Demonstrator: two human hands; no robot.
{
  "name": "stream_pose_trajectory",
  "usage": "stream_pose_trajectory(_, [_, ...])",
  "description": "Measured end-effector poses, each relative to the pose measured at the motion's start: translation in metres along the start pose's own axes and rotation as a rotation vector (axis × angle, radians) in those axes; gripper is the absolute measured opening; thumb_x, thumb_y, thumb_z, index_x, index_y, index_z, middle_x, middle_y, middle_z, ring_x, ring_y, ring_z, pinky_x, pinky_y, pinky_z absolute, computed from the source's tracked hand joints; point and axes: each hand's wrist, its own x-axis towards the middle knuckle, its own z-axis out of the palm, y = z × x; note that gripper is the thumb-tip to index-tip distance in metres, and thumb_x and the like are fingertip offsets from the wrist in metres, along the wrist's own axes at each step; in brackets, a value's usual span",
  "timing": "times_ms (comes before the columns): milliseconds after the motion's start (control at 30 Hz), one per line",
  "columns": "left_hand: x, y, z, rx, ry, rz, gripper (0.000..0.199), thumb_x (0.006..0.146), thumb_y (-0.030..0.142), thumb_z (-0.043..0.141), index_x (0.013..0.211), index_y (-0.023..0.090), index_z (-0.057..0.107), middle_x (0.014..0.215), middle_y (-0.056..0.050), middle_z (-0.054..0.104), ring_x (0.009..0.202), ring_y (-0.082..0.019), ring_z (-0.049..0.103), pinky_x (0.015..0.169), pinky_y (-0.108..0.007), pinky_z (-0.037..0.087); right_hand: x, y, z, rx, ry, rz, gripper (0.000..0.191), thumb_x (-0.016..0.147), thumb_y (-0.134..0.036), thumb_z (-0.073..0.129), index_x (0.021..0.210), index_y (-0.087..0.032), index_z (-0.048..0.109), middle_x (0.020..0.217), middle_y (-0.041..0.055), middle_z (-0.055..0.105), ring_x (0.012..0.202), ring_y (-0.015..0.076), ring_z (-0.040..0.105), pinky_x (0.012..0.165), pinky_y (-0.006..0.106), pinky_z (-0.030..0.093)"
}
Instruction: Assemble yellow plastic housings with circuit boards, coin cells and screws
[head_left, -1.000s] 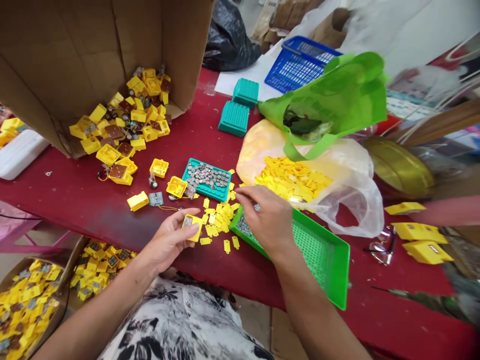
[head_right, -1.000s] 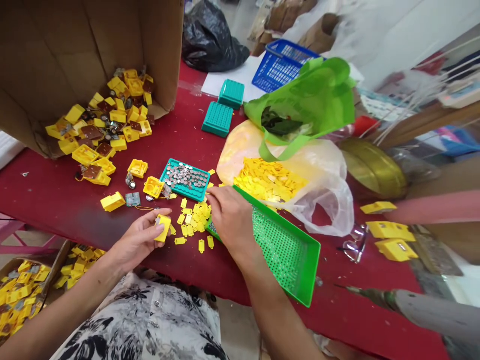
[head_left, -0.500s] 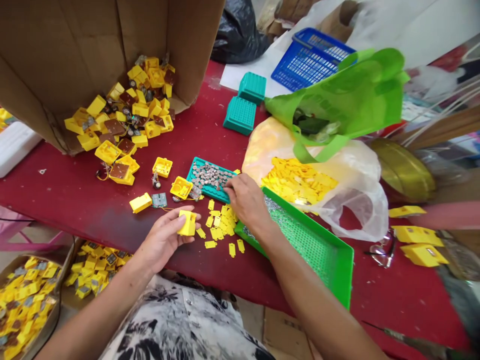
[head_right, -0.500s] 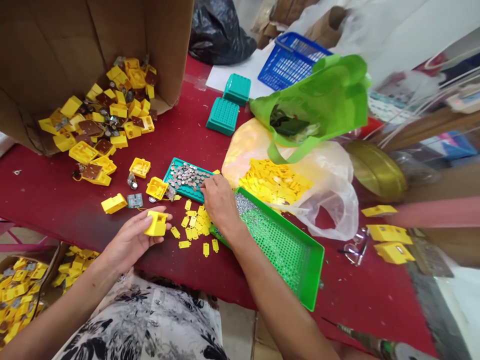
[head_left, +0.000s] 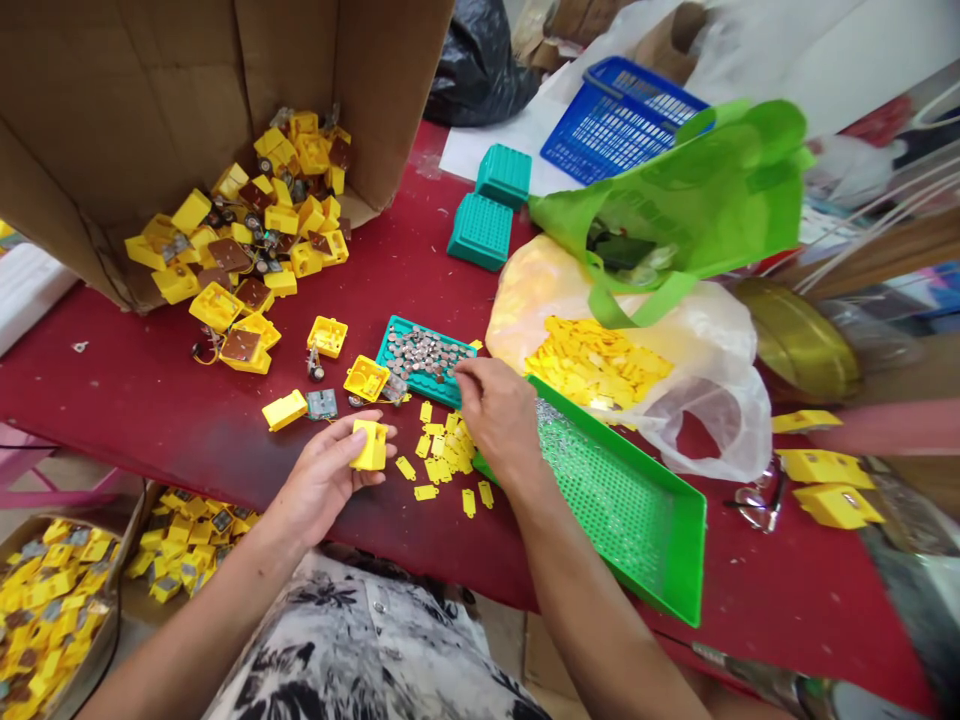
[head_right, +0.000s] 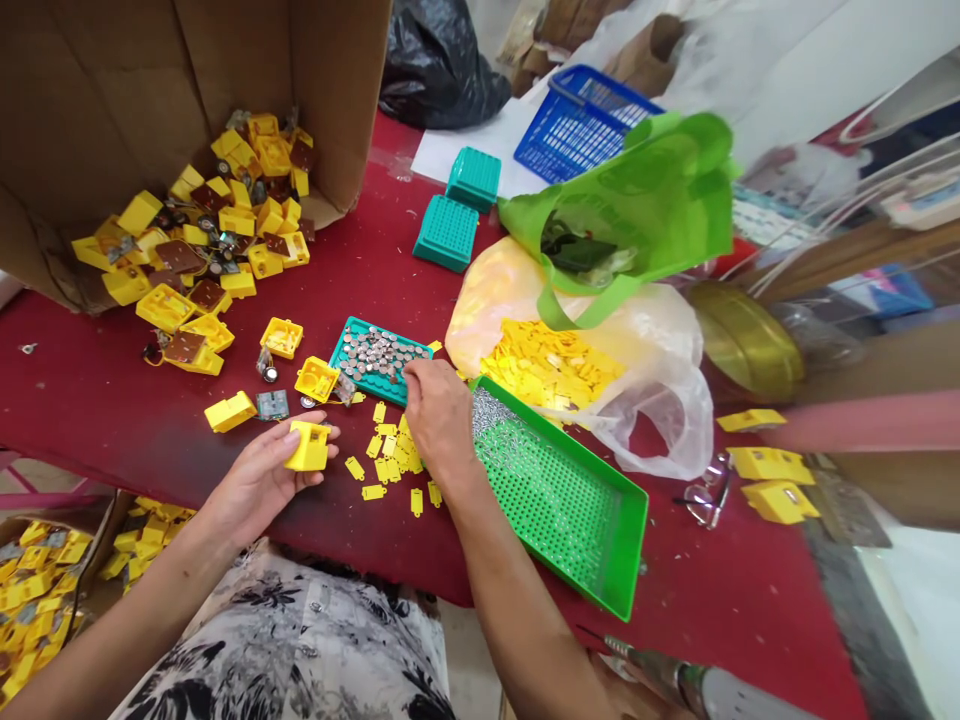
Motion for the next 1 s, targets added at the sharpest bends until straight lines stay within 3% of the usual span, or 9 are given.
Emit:
stream_pose_trajectory(167, [0.002, 0.003, 0.0, 0.0, -0.006, 0.004, 0.033, 0.077, 0.026, 0.076, 0.108, 0.014, 0.071, 0.103, -0.01, 0.074, 0.087, -0.019, 0.071, 0.065, -0.023, 0.057, -0.004, -0.016, 0.011, -0.038, -0.016, 0.038, 0.019, 0.089, -0.021, 0.052, 0.082, -0.014, 0.068, 0.087, 0.0115, 0.067, 0.082, 0.0227, 0.059, 0.078, 0.038, 0.047])
stream_pose_trajectory(467, [0.005, 0.001, 0.0, -0.016, -0.045, -0.011, 0.034, 0.078, 0.026, 0.075, 0.109, 0.014, 0.07, 0.109, -0.012, 0.073, 0.095, -0.023, 0.072, 0.072, -0.027, 0.058, 0.003, -0.014, 0.011, -0.053, -0.027, 0.126, 0.023, 0.088, -0.02, 0.048, 0.078, -0.013, 0.068, 0.083, 0.0131, 0.065, 0.08, 0.024, 0.058, 0.08, 0.041, 0.046])
stream_pose_trajectory(633, [0.009, 0.0, -0.001, -0.052, -0.056, -0.012, 0.037, 0.077, 0.027, 0.076, 0.112, 0.015, 0.072, 0.104, -0.01, 0.074, 0.093, -0.023, 0.072, 0.079, -0.031, 0.058, -0.003, -0.038, -0.011, 0.12, -0.055, 0.132, 0.019, 0.085, -0.024, 0.053, 0.077, -0.016, 0.068, 0.082, 0.0085, 0.068, 0.076, 0.0205, 0.061, 0.077, 0.037, 0.05])
stream_pose_trajectory(800, [0.012, -0.004, -0.003, -0.045, -0.074, 0.019, 0.039, 0.076, 0.028, 0.077, 0.113, 0.019, 0.073, 0.11, -0.009, 0.073, 0.095, -0.022, 0.069, 0.085, -0.035, 0.056, -0.025, -0.078, -0.035, 0.564, -0.255, 0.138, 0.015, 0.084, -0.028, 0.059, 0.075, -0.02, 0.067, 0.077, 0.0021, 0.069, 0.071, 0.0157, 0.063, 0.066, 0.029, 0.049])
stream_pose_trajectory(900, [0.011, -0.007, -0.002, -0.014, -0.104, 0.048, 0.04, 0.076, 0.028, 0.078, 0.115, 0.021, 0.073, 0.109, -0.008, 0.074, 0.096, -0.021, 0.068, 0.088, -0.035, 0.053, -0.03, -0.089, -0.033, 0.578, -0.303, 0.151, 0.013, 0.082, -0.024, 0.059, 0.074, -0.019, 0.067, 0.075, 0.0019, 0.069, 0.07, 0.0152, 0.063, 0.065, 0.029, 0.048])
stream_pose_trajectory(1000, [0.01, -0.008, -0.001, 0.033, -0.114, 0.076, 0.041, 0.076, 0.03, 0.078, 0.116, 0.021, 0.073, 0.107, -0.008, 0.075, 0.098, -0.022, 0.067, 0.089, -0.034, 0.051, -0.03, -0.09, -0.03, 0.495, -0.272, 0.122, 0.014, 0.081, -0.022, 0.058, 0.072, -0.019, 0.069, 0.073, 0.0027, 0.068, 0.068, 0.0152, 0.062, 0.065, 0.029, 0.047])
